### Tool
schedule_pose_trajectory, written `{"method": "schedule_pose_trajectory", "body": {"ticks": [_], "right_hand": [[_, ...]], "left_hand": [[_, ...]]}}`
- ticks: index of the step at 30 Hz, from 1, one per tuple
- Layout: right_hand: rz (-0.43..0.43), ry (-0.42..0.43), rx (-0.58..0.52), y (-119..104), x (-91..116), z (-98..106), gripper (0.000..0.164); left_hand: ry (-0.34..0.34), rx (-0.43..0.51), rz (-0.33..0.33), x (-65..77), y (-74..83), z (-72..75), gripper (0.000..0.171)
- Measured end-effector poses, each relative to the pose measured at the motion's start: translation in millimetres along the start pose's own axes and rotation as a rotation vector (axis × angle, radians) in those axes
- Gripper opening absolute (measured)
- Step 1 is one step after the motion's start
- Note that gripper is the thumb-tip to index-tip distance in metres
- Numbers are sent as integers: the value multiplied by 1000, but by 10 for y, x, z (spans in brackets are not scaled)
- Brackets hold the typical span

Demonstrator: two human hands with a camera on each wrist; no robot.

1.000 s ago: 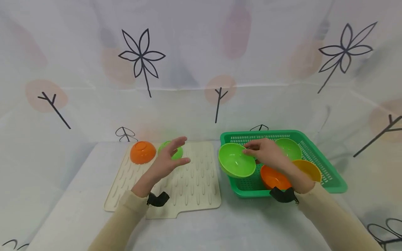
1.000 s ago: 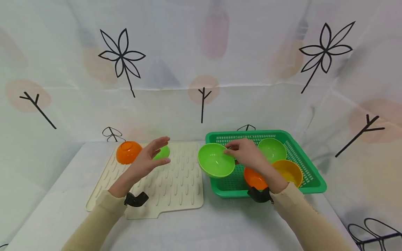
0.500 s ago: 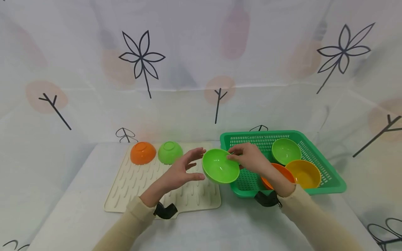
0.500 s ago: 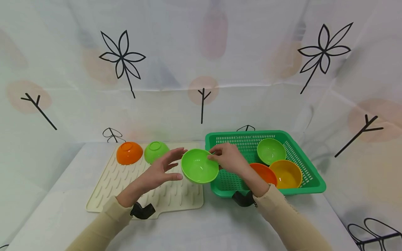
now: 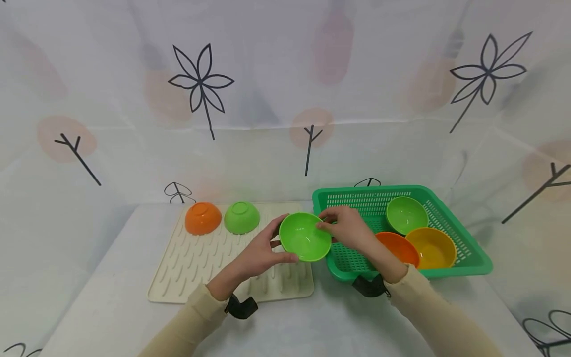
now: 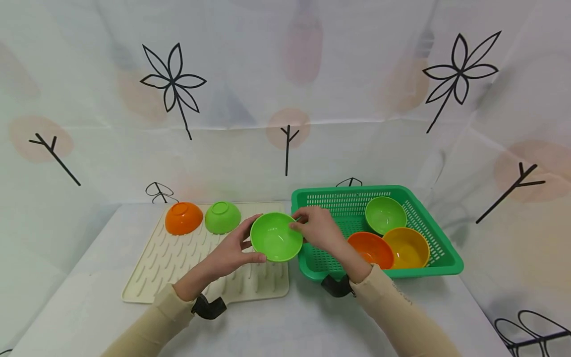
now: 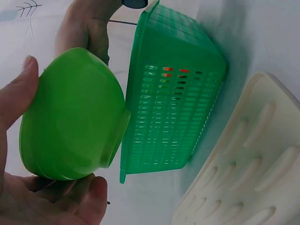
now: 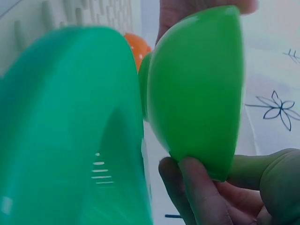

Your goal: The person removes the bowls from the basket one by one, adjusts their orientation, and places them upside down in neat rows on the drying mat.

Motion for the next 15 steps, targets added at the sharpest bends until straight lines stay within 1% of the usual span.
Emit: {"method": "schedule_pose_trajectory", "body": {"ticks": [3, 8, 11, 15], "right_hand": [[12, 19, 1, 2, 6, -13, 24], [57, 32, -2, -27, 35, -38, 33], [98, 44, 15, -48, 62, -44, 37], [150, 63, 19, -59, 109, -39, 34]], "left_hand": [[15, -10, -9, -4, -6, 12, 93], [58, -95, -38, 17, 22, 65, 97], [83, -125, -29, 29, 16, 99, 99], [99, -150, -12, 34, -23, 129, 99]]}}
Point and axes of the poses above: each hand's wrist, its own x-axis away from the middle knuckle, its own z-axis out of the back of the hand, y = z × x, the point moved 6 cm from there along -x, towards the middle knuckle, and after that the axes turned 14 degrees about -y, right-handed, at the moved point
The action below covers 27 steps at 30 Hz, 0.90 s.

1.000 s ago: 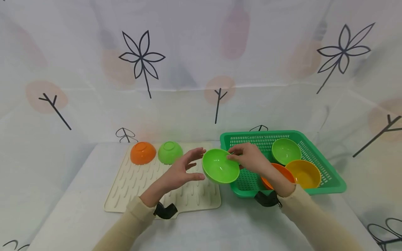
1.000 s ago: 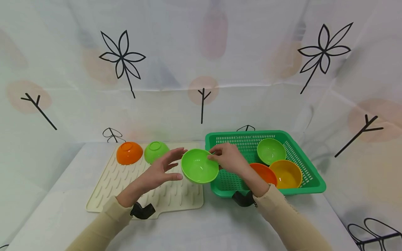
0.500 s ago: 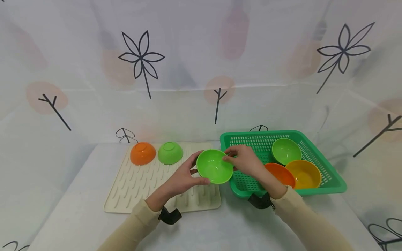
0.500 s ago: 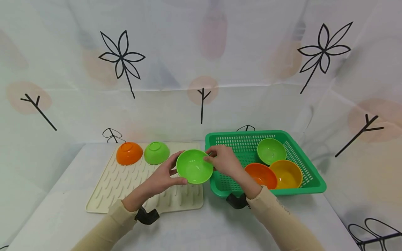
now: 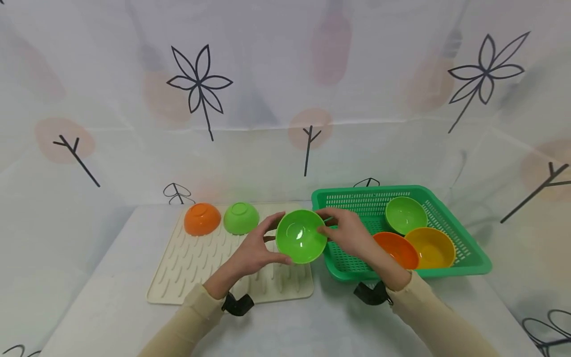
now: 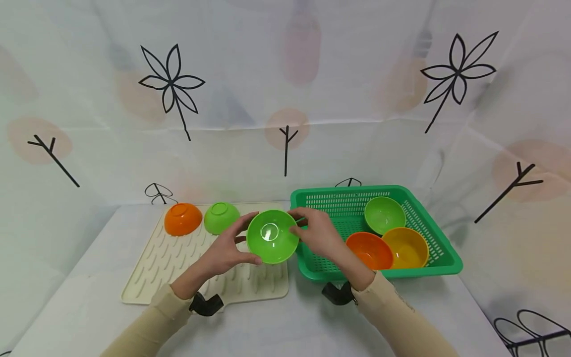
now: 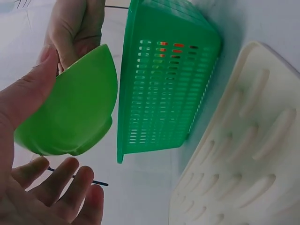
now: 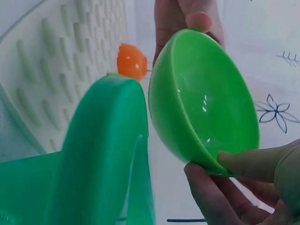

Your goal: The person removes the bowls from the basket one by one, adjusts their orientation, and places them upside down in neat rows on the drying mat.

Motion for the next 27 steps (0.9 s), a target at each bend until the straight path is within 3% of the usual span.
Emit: {"method": "schedule_pose_trajectory", "body": {"ticks": [9, 15, 20, 27], "right_hand": [[79, 10, -8, -23, 76, -8, 27], [138, 21, -42, -44, 123, -20, 29], [139, 23, -94, -34, 141, -28, 32], [166, -65, -216, -2, 127, -82, 42]], "left_hand": [[-21, -11, 44, 16, -130, 34, 87], [-59, 35, 21, 18, -130, 36, 83], [-86, 102, 24, 24, -117, 40, 84], [-95, 159, 29, 65, -96, 77, 82]]}}
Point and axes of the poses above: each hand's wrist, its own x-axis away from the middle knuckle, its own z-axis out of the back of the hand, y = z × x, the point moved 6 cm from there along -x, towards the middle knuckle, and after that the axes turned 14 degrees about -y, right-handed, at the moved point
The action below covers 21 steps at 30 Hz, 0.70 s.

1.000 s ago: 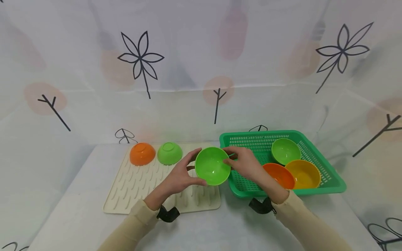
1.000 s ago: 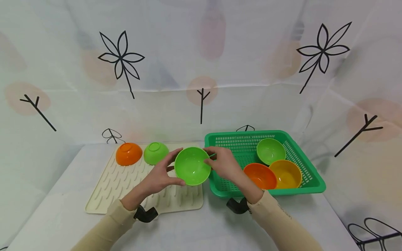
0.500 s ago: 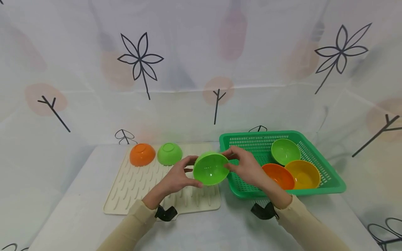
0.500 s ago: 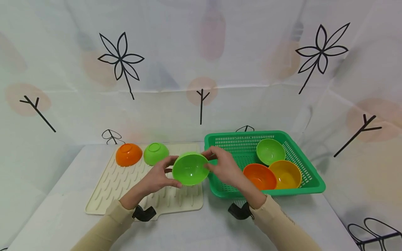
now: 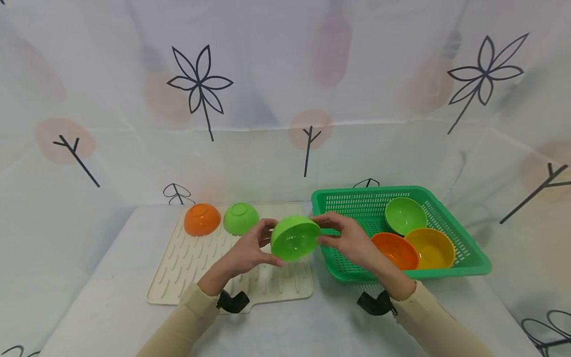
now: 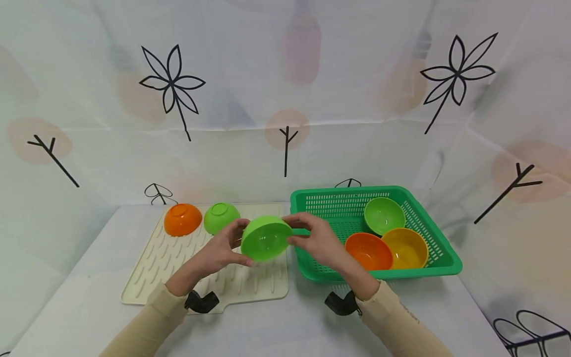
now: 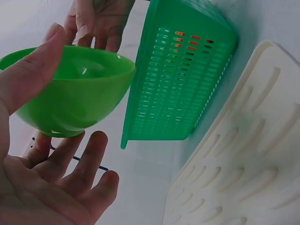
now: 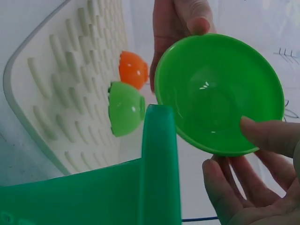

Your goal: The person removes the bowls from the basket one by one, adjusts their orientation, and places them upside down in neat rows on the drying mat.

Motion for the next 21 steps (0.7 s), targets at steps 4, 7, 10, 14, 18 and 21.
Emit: {"method": "schedule_pose_trajectory", "body": {"ticks": [4, 7, 10, 14, 18, 21], "right_hand": [[-2, -58, -50, 25, -5, -17, 51], [-21, -91, -44, 31, -6, -26, 56], [-41, -127, -56, 25, -3, -43, 62], [-77, -174, -107, 19, 7, -77, 69], [-109, -199, -134, 16, 5, -113, 73], [-123, -201, -137, 25, -9, -137, 72]], "left_hand": [[9, 17, -13, 13, 26, 19, 81], [20, 22, -22, 19, 37, 35, 80], [15, 34, -50, 18, 54, 39, 78], [-5, 45, -94, 8, 60, 31, 74], [-14, 29, -107, -2, 47, 19, 74], [-14, 5, -107, 0, 48, 6, 75]]}}
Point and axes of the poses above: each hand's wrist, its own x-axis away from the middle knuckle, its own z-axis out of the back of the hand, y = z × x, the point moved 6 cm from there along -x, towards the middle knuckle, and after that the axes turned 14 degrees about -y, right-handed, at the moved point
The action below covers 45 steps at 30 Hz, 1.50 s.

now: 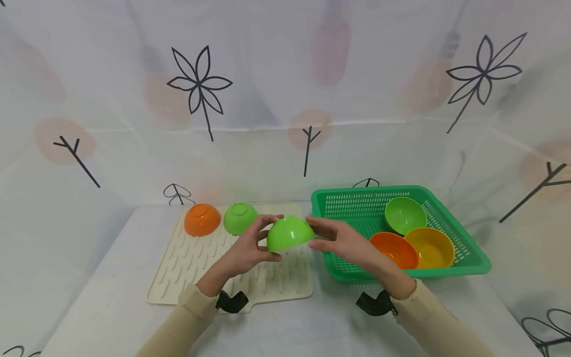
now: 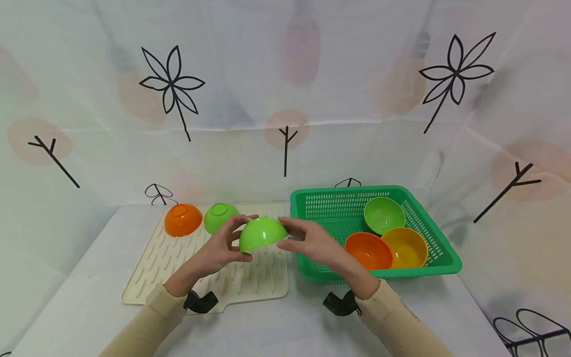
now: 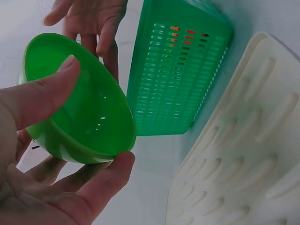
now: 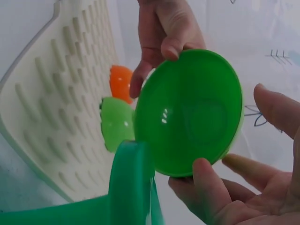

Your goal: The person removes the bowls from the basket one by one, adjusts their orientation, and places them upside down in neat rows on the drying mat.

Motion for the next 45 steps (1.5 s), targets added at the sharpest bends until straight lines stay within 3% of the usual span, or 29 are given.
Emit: {"method": "schedule_pose_trajectory", "body": {"ticks": [8, 15, 24, 34, 45], "right_hand": [[-42, 46, 17, 6, -41, -67, 74], [-92, 93, 48, -32, -64, -130, 80], [-54, 135, 48, -20, -78, -141, 79], [-3, 158, 94, -7, -93, -207, 83], [-49, 227, 72, 73, -174, -318, 82]], "left_hand": [[8, -113, 3, 4, 9, -21, 78], [12, -147, 33, 19, 12, -30, 76], [18, -160, 24, 36, 63, -31, 70], [54, -202, 23, 51, 65, -13, 92], [45, -266, 71, 74, -37, 39, 95]]}}
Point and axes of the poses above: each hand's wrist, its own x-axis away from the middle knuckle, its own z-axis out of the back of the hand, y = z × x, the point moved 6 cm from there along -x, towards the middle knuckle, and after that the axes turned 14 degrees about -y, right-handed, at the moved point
